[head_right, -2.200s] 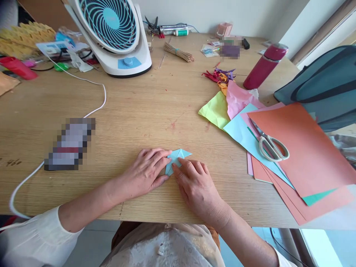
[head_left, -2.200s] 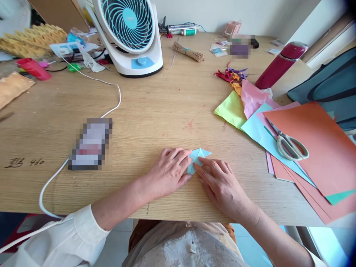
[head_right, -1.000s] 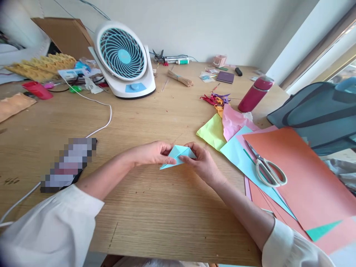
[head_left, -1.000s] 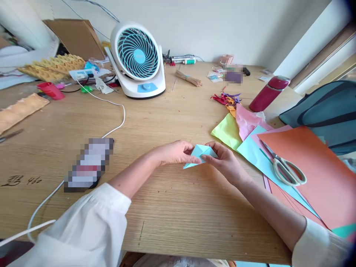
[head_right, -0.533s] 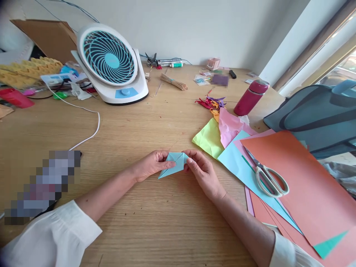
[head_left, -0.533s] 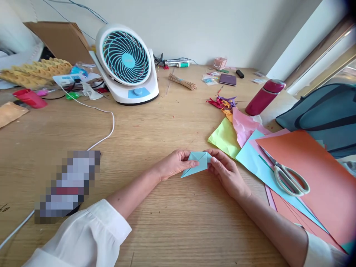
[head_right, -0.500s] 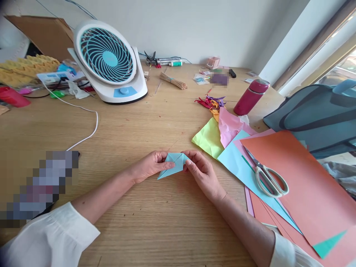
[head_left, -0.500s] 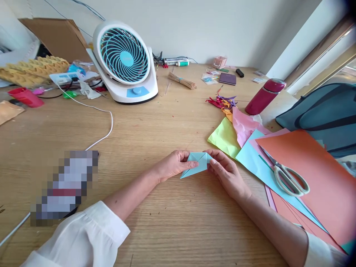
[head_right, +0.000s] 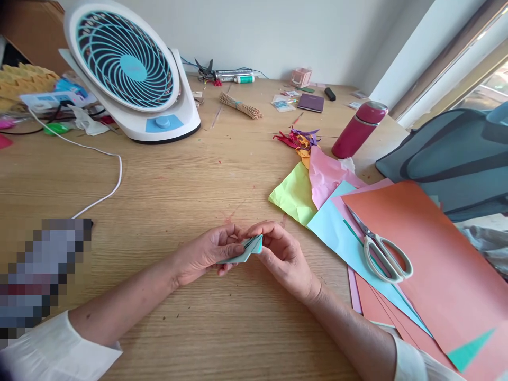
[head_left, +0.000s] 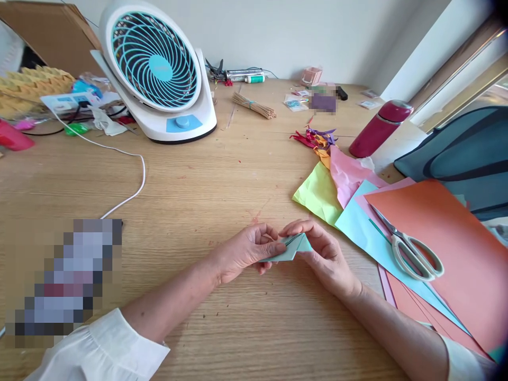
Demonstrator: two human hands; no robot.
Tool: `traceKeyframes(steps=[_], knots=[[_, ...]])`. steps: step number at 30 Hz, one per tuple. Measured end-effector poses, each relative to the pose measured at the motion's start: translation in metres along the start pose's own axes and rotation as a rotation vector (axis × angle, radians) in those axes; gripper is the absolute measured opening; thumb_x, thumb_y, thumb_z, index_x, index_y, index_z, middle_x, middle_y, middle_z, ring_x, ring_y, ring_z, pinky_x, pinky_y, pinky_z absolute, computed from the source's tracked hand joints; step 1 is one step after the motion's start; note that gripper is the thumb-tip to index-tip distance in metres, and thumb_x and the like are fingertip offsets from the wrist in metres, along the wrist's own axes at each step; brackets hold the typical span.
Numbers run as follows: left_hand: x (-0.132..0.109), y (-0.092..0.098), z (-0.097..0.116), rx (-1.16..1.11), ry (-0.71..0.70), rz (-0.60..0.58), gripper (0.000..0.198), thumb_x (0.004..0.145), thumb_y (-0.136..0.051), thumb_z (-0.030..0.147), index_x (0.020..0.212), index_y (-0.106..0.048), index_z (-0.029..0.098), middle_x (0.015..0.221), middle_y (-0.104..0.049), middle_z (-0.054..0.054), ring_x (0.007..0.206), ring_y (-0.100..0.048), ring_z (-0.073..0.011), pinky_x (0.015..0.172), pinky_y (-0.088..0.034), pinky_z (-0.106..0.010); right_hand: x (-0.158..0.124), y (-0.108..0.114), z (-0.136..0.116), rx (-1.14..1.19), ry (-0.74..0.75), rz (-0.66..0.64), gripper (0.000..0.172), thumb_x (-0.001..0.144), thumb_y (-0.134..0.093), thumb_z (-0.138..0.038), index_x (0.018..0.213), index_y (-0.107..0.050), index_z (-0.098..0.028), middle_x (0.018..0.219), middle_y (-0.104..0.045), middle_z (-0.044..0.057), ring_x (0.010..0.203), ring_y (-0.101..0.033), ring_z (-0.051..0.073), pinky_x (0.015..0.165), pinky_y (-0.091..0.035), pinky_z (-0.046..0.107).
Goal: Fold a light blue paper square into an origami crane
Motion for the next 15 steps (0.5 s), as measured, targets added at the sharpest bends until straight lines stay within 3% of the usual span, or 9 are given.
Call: traceKeyframes(steps=[2,5,7,11,15], knots=[[-0.002,0.002,0.009,0.122,-0.053,0.025,0.044,0.080,-0.073,0.056,0.092,-0.056,0.017,0.077,-0.061,0.001,0.060,-0.054,-0.0092,0.053,-0.044,-0.021,0.000,0.000,0.009,0.065,-0.070,0.035,0.028,0.089,-0.067,-0.049,0.094,-0.059,-0.022,0.086,-0.064,0.003,0.078,-0.064,0.016,0.070,-0.057,0.032],[-0.008,-0.003,0.028,0.421,-0.198,0.001,0.049,0.095,-0.046,0.061,0.086,-0.063,0.016,0.082,-0.063,-0.003,0.075,-0.059,-0.0142,0.072,-0.050,-0.028,-0.003,0.002,0.024,0.114,-0.184,0.112,0.027,0.089,-0.067,-0.046,0.087,-0.055,-0.021,0.072,-0.058,-0.002,0.057,-0.058,0.011,0.055,-0.053,0.026],[-0.011,-0.005,0.036,0.532,-0.250,0.008,0.046,0.097,-0.044,0.056,0.087,-0.064,0.016,0.083,-0.063,-0.003,0.081,-0.060,-0.0162,0.078,-0.048,-0.028,-0.005,0.001,0.029,0.137,-0.224,0.127,0.029,0.089,-0.066,-0.046,0.085,-0.053,-0.021,0.070,-0.055,-0.004,0.050,-0.055,0.009,0.048,-0.049,0.024],[-0.013,0.007,0.035,0.708,-0.174,0.108,0.031,0.095,-0.051,0.041,0.079,-0.061,0.017,0.073,-0.056,0.000,0.074,-0.055,-0.0151,0.065,-0.042,-0.024,-0.005,-0.003,0.028,0.129,-0.242,0.093,0.030,0.086,-0.071,-0.045,0.092,-0.054,-0.021,0.081,-0.057,-0.002,0.055,-0.056,0.009,0.049,-0.050,0.023],[-0.018,0.015,0.031,0.893,-0.096,0.081,0.039,0.094,-0.050,0.043,0.065,-0.052,0.017,0.063,-0.043,0.003,0.059,-0.040,-0.0111,0.054,-0.027,-0.024,-0.006,-0.003,0.020,0.089,-0.186,0.085,0.027,0.085,-0.072,-0.041,0.097,-0.057,-0.023,0.086,-0.057,0.000,0.073,-0.056,0.013,0.064,-0.053,0.026]])
Point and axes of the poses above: each hand's wrist, its own x-axis towards the middle knuckle, its own y-axis out of the back of the hand, z = x × y, the point moved 8 cm from there along x, towards the middle knuckle
